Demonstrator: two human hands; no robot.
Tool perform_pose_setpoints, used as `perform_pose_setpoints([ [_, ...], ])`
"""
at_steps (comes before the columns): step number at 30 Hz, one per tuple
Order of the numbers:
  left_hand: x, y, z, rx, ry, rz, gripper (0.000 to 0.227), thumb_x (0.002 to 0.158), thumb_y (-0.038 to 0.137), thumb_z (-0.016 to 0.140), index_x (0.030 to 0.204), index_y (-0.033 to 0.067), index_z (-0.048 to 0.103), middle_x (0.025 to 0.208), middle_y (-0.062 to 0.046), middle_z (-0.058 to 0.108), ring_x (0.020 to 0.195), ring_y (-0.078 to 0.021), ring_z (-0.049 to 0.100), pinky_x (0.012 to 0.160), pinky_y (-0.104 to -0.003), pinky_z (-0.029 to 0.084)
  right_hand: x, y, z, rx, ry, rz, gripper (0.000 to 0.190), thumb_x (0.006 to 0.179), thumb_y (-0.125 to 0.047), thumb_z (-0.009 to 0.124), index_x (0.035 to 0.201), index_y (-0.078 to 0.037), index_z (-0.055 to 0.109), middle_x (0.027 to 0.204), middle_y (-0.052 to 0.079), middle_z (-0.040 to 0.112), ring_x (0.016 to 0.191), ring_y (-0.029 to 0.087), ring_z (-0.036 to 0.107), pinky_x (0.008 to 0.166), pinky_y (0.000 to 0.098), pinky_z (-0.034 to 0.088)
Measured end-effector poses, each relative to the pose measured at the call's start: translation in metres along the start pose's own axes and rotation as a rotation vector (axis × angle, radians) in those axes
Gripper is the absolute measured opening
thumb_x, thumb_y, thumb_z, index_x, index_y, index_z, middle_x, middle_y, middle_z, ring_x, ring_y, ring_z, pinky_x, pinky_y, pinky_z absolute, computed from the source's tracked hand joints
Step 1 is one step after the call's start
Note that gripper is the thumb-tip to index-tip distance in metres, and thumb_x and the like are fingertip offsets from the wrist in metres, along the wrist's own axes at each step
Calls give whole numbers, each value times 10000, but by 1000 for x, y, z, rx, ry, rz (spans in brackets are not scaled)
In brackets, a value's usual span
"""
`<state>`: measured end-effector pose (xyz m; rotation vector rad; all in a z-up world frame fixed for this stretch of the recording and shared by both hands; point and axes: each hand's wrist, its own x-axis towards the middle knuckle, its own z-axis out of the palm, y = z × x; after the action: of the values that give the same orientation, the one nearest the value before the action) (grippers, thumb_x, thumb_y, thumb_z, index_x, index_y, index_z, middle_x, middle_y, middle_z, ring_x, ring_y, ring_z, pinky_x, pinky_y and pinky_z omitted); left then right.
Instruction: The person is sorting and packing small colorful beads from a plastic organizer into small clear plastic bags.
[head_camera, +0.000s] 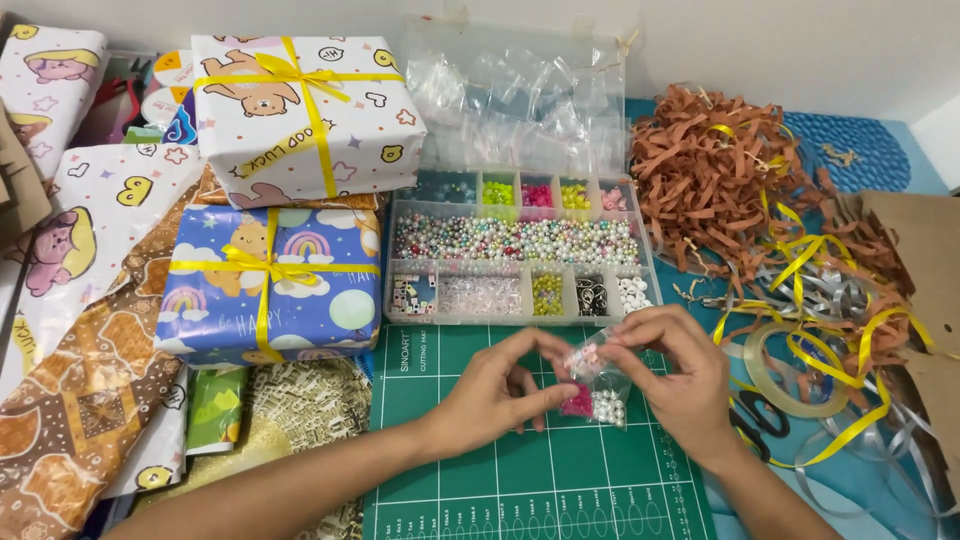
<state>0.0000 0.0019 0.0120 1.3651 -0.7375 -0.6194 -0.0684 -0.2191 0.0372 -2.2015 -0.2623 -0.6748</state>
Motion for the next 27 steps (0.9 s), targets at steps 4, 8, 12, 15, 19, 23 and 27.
perform_pose_setpoints([
  [4, 3, -3, -3, -76, 53, 35, 480, 984, 193, 654, 1404, 75, 454, 1158, -88, 580, 538, -127, 606, 359, -217, 512, 9, 7, -11, 117, -24, 214, 87, 921, -143, 711, 925, -56, 709, 944, 71, 690, 858, 160, 665, 707, 241, 582],
  [8, 2, -5, 0, 26, 38, 65, 555, 924, 247, 716, 1394, 97, 461, 1192, -81, 582, 760, -129, 646, 449, -207, 535, 11, 6, -18, 279, -109, 219, 80, 946, -102, 673, 915, -44, 719, 979, 87, 664, 745, 154, 654, 692, 255, 619],
  [12, 0, -6, 1, 109, 37, 114, 521, 916, 258, 743, 1362, 124, 509, 1193, -65, 627, 873, -146, 684, 604, -239, 545, 11, 0, -16, 275, -179, 325, 49, 826, -102, 797, 856, -70, 775, 914, 79, 763, 796, 137, 709, 670, 227, 597],
  [15, -1, -2, 2, 121, 62, 107, 496, 949, 246, 706, 1374, 104, 493, 1141, -57, 609, 830, -148, 666, 618, -259, 558, 13, 0, -18, 267, -212, 354, 76, 785, -64, 823, 847, -47, 782, 899, 99, 768, 776, 155, 730, 704, 236, 642],
  [19, 2, -14, 6, 74, 161, 121, 511, 886, 111, 788, 1342, 60, 563, 1050, -109, 639, 830, -231, 695, 634, -310, 579, 15, -5, -16, 372, -125, 449, 335, 720, 0, 889, 819, -17, 569, 808, 103, 784, 681, 92, 715, 638, 237, 616],
  [23, 3, -17, 5, 69, 160, 97, 439, 923, 90, 733, 1328, 64, 568, 1059, -110, 640, 841, -229, 685, 653, -314, 570, 17, 4, -20, 354, -281, 544, 422, 747, -17, 864, 1068, -19, 590, 775, 162, 807, 623, 167, 729, 615, 308, 630],
  [27, 3, -17, 5, 73, 158, 82, 391, 938, 76, 709, 1307, 78, 581, 1062, -107, 640, 849, -231, 685, 662, -313, 567, 30, -15, -19, 65, -447, 511, 286, 763, -120, 866, 1024, -64, 763, 850, 121, 857, 761, 218, 761, 746, 381, 611],
])
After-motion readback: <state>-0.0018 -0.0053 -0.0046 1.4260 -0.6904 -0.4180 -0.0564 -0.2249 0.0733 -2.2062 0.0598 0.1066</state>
